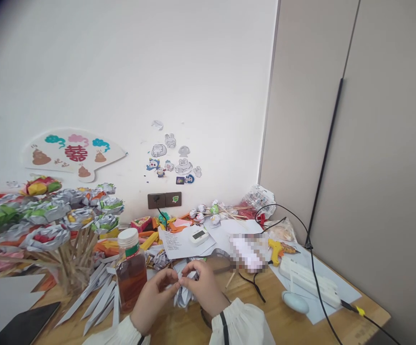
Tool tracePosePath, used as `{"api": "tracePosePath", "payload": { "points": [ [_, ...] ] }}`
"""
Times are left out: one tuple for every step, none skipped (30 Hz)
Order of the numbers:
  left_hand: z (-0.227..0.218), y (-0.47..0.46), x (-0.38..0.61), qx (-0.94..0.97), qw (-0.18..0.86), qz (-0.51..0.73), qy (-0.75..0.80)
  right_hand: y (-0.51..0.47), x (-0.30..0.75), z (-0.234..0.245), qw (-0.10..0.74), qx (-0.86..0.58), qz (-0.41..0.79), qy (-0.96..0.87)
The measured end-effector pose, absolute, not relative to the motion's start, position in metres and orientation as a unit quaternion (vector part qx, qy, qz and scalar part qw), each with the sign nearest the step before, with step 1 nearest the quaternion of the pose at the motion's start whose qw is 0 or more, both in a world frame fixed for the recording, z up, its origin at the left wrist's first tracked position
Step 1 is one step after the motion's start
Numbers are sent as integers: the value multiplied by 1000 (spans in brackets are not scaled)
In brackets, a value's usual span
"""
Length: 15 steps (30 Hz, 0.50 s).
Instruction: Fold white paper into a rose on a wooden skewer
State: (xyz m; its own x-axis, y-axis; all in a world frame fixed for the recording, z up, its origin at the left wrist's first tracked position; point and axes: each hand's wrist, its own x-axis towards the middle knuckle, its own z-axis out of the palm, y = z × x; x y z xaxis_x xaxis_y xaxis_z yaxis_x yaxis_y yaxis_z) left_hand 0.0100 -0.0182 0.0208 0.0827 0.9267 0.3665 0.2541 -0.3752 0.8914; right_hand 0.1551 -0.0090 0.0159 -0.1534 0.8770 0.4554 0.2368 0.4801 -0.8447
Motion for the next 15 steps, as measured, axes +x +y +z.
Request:
{"api": "tracePosePath", "payload": {
  "points": [
    [21,-18,10,660,334,503,447,-10,155,17,510,-399,319,-692],
    [21,-19,10,663,335,500,444,-11,156,19,509,-396,325,-691],
    [22,-20,11,666,335,498,443,-12,156,20,508,-394,331,-691],
    [23,-20,11,667,334,498,442,-12,157,20,508,-391,337,-690],
    [23,-21,11,668,332,499,442,-13,157,21,507,-388,342,-690],
    [24,-22,11,669,327,500,443,-13,157,21,506,-385,347,-689],
    [25,-23,12,669,322,501,444,-13,157,21,505,-383,352,-689],
    [25,-24,12,671,317,502,445,-13,158,21,504,-381,358,-688],
    [25,-24,12,673,312,502,445,-13,158,21,503,-380,363,-687],
    [24,-24,12,676,308,501,443,-13,159,21,501,-378,368,-686],
    [23,-24,12,680,306,500,441,-13,159,21,498,-374,375,-687],
    [23,-24,13,683,303,499,439,-13,160,22,494,-370,381,-688],
    [22,-24,13,687,300,498,436,-14,160,23,490,-365,388,-690],
    [21,-24,13,690,296,497,435,-14,161,24,486,-359,393,-693],
    [21,-24,14,692,292,497,434,-14,161,25,484,-354,398,-695]
  ]
}}
